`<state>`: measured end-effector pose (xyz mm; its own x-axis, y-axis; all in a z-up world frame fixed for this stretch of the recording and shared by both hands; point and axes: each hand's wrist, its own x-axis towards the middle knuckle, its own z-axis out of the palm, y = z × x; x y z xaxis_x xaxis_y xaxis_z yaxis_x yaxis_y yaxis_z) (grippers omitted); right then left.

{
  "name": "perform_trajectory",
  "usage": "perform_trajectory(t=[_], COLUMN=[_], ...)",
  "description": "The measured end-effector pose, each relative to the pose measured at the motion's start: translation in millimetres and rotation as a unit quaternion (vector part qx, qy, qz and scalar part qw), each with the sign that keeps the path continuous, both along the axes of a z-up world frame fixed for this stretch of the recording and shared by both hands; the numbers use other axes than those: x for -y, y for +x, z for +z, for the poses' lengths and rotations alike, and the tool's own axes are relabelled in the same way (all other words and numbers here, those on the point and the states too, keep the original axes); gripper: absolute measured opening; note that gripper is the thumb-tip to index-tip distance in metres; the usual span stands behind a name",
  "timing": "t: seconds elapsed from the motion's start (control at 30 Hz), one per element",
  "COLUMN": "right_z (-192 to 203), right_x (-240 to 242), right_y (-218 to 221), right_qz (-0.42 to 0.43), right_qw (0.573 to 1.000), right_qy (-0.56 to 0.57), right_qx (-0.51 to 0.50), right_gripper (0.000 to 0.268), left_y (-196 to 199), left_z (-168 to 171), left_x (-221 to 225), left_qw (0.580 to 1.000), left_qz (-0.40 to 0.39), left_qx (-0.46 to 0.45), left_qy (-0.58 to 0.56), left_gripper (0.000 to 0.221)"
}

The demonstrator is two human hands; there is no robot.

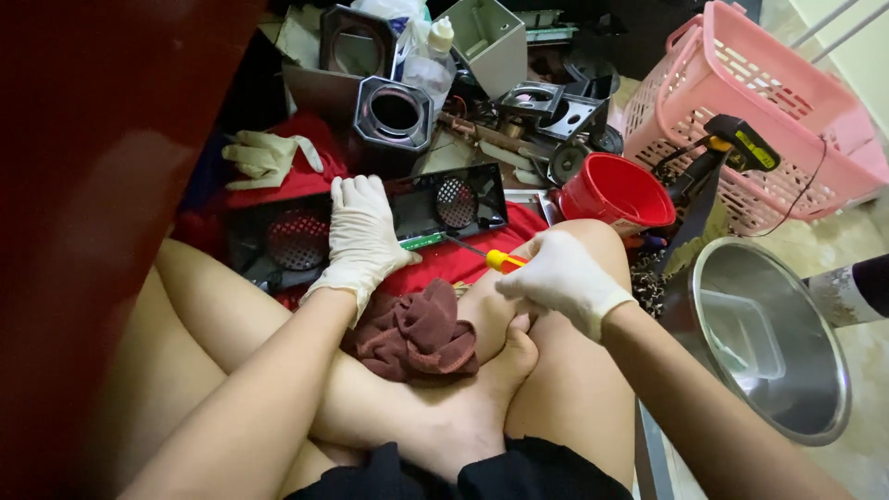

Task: Disassembling, cleaning, and inspecting electronic components using a screwdriver and a cloth.

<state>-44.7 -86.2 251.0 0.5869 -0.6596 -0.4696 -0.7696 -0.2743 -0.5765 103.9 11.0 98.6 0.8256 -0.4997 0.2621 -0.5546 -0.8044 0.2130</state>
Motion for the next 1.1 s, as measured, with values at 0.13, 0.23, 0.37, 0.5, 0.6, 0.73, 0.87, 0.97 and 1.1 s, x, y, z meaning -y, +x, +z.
perform_trajectory(t=[0.13, 0.23, 0.37, 0.5, 0.6, 0.73, 0.87, 0.97, 1.1], right_z=[-40, -27, -31, -50, -52, -49, -35, -35, -27], right_x=[42, 31, 28, 40, 33, 27, 10, 25, 37], right_y=[8, -10, -13, -10, -4, 10, 0, -10, -11], right_qz=[0.23, 0.378, 0.474, 0.322, 0.166, -0.12, 0.0, 0.189, 0.408], right_qw=[0.853, 0.701, 0.671, 0.817, 0.938, 0.99, 0.999, 0.933, 0.755], right_qy=[-0.428, -0.604, -0.566, -0.478, -0.304, 0.056, -0.04, -0.303, -0.512], right_qx=[-0.191, 0.025, 0.067, -0.026, -0.024, 0.037, -0.031, -0.054, -0.042], right_gripper=[0.031, 0.035, 0.016, 0.024, 0.022, 0.023, 0.026, 0.047, 0.02], left_y=[1, 1, 2, 2, 4, 5, 2, 4, 1], left_z=[-2, -2, -1, 2, 4, -1, -1, -1, -1], left_x=[2, 3, 5, 4, 6, 8, 4, 6, 5], left_qw=[1.0, 1.0, 1.0, 0.999, 0.999, 0.997, 0.998, 0.999, 0.999], left_qz=[0.003, 0.005, -0.007, 0.013, 0.012, 0.019, 0.01, 0.007, 0.011], left_qx=[0.015, 0.019, 0.022, -0.004, -0.024, -0.043, -0.038, -0.027, -0.014], left_qy=[-0.001, 0.023, -0.02, 0.041, 0.048, 0.057, 0.039, 0.042, 0.042], left_gripper=[0.104, 0.106, 0.1, 0.1, 0.105, 0.112, 0.11, 0.11, 0.107])
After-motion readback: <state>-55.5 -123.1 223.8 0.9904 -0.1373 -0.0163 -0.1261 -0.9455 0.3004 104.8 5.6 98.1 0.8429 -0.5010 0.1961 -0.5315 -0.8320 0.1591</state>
